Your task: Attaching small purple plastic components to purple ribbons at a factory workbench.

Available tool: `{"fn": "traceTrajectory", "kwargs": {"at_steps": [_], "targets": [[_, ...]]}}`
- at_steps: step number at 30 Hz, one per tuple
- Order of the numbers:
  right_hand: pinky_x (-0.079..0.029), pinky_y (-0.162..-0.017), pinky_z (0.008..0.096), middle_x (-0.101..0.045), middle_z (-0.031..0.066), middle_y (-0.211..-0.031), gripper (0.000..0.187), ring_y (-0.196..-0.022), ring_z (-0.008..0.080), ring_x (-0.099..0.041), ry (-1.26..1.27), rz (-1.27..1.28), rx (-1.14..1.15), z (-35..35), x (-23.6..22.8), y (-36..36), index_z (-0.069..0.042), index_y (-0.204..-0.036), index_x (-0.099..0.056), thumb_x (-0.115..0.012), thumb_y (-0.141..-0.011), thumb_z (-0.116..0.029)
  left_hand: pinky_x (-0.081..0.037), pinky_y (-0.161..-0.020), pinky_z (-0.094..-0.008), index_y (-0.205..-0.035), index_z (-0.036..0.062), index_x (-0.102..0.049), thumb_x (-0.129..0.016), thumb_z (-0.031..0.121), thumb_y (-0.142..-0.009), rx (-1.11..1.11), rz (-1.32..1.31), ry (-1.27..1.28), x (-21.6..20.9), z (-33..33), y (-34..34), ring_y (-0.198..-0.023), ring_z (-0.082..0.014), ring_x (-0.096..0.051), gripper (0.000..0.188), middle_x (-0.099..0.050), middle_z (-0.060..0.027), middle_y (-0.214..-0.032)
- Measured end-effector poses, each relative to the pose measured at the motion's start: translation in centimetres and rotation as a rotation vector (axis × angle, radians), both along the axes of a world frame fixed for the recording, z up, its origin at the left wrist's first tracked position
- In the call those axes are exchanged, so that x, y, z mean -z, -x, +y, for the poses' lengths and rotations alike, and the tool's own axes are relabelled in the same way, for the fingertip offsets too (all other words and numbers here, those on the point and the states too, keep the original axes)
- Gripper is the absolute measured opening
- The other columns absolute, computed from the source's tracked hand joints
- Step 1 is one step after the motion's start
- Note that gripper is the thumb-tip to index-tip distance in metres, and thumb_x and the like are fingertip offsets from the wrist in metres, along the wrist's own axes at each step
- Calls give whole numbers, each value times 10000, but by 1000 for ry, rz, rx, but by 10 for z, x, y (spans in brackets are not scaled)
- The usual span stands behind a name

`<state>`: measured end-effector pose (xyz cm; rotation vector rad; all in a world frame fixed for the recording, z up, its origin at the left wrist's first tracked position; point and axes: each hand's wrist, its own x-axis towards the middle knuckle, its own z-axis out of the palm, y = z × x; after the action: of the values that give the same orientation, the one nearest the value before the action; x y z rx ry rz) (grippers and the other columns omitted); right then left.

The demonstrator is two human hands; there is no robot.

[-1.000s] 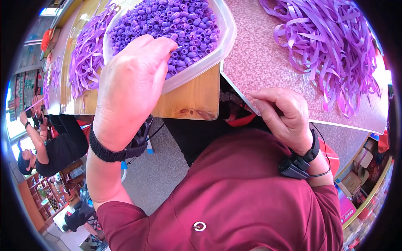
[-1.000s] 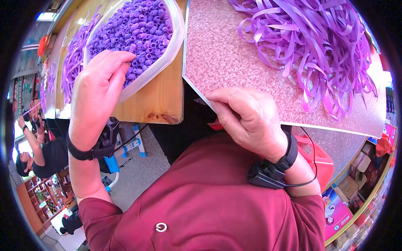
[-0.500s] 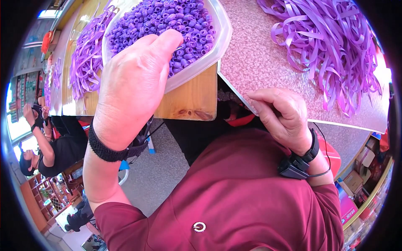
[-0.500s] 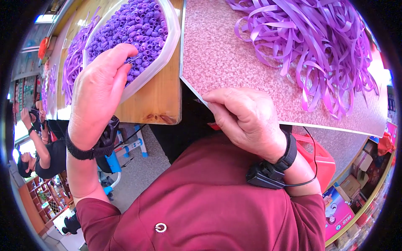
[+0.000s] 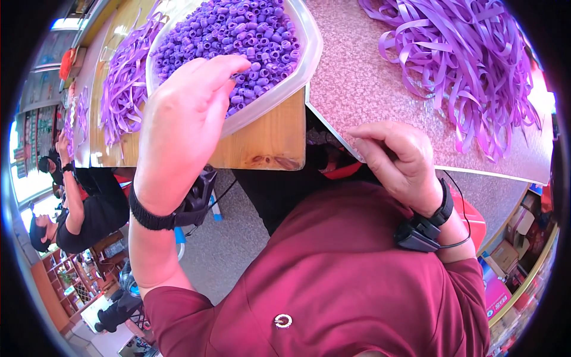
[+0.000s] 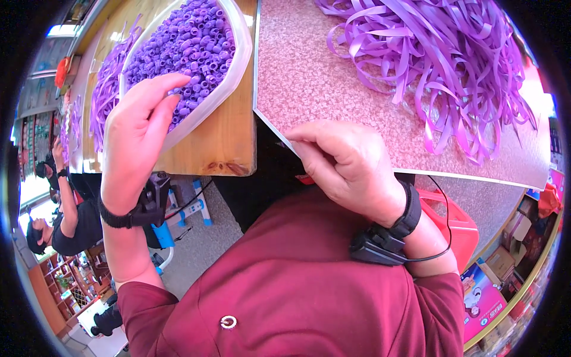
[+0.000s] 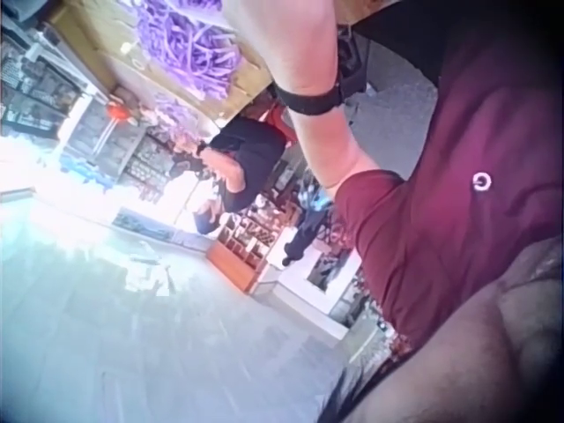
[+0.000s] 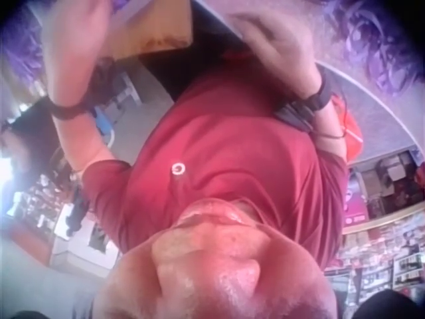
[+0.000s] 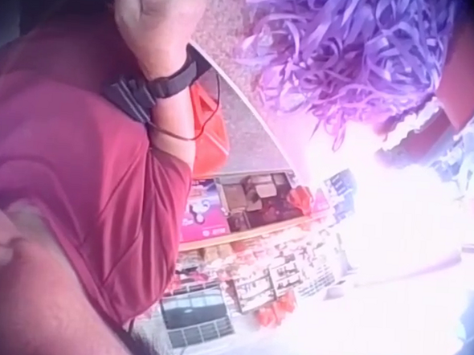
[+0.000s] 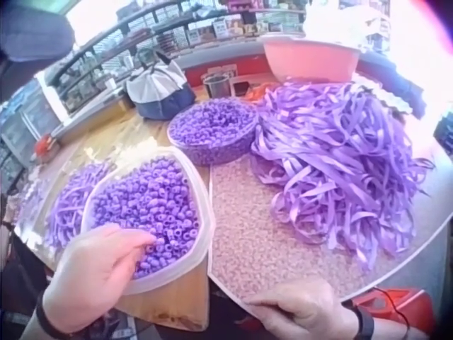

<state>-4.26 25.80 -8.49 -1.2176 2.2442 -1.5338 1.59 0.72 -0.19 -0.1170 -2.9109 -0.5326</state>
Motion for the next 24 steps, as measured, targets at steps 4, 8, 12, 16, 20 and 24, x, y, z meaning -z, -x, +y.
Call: {"fn": "traceTrajectory", "kwargs": {"at_steps": [4,8,12,16,20,24], "targets": [[-406,-643,182,-548,-16,-814,246,-721,29,-491,133,-650,55,-4,-16,-8,-8,-1121,-565,-569,-881,-61,-440,-763,-261,-1000,5,-632,-537,-30,-831,-147,46,-193,-11,23,-15,-844,-143,-579,197,-627,-73,-920],[-408,-665,178,-545,0,-826,366,-722,39,-488,355,-771,-155,-27,-41,-10,1,-1217,-489,-591,-875,-82,-429,-781,-257,-984,-6,-638,-574,-36,-811,-72,170,-278,-11,51,-34,-857,-149,-575,187,-631,-71,-924],[-435,-698,174,-612,45,-945,369,-784,43,-535,523,-991,-260,-33,-50,-21,4,-1199,-503,-618,-862,-92,-443,-766,-265,-977,1,-641,-616,-35,-795,-103,241,-506,-4,77,-47,-836,-156,-583,188,-641,-77,-910],[-448,-635,163,-640,30,-858,260,-704,43,-552,336,-870,-92,-24,-57,-26,2,-1088,-588,-639,-846,-80,-473,-661,-237,-1014,-68,-604,-590,-127,-765,25,345,-549,13,83,-52,-724,-141,-570,256,-559,-73,-856],[-445,-585,165,-641,17,-805,214,-656,44,-555,246,-733,-39,-13,-48,-31,1,-1031,-621,-655,-830,-65,-449,-587,-244,-888,-14,-562,-602,-123,-751,-220,196,-838,14,98,-64,-645,-149,-562,180,-571,-81,-827],[-439,-548,190,-644,35,-771,212,-626,63,-567,302,-401,-104,-8,-38,-26,-13,-969,-651,-708,-766,-39,-444,-562,-285,-887,-13,-569,-611,-114,-740,-9,189,-576,21,90,-63,-622,-229,-568,183,-568,-121,-753]]}}
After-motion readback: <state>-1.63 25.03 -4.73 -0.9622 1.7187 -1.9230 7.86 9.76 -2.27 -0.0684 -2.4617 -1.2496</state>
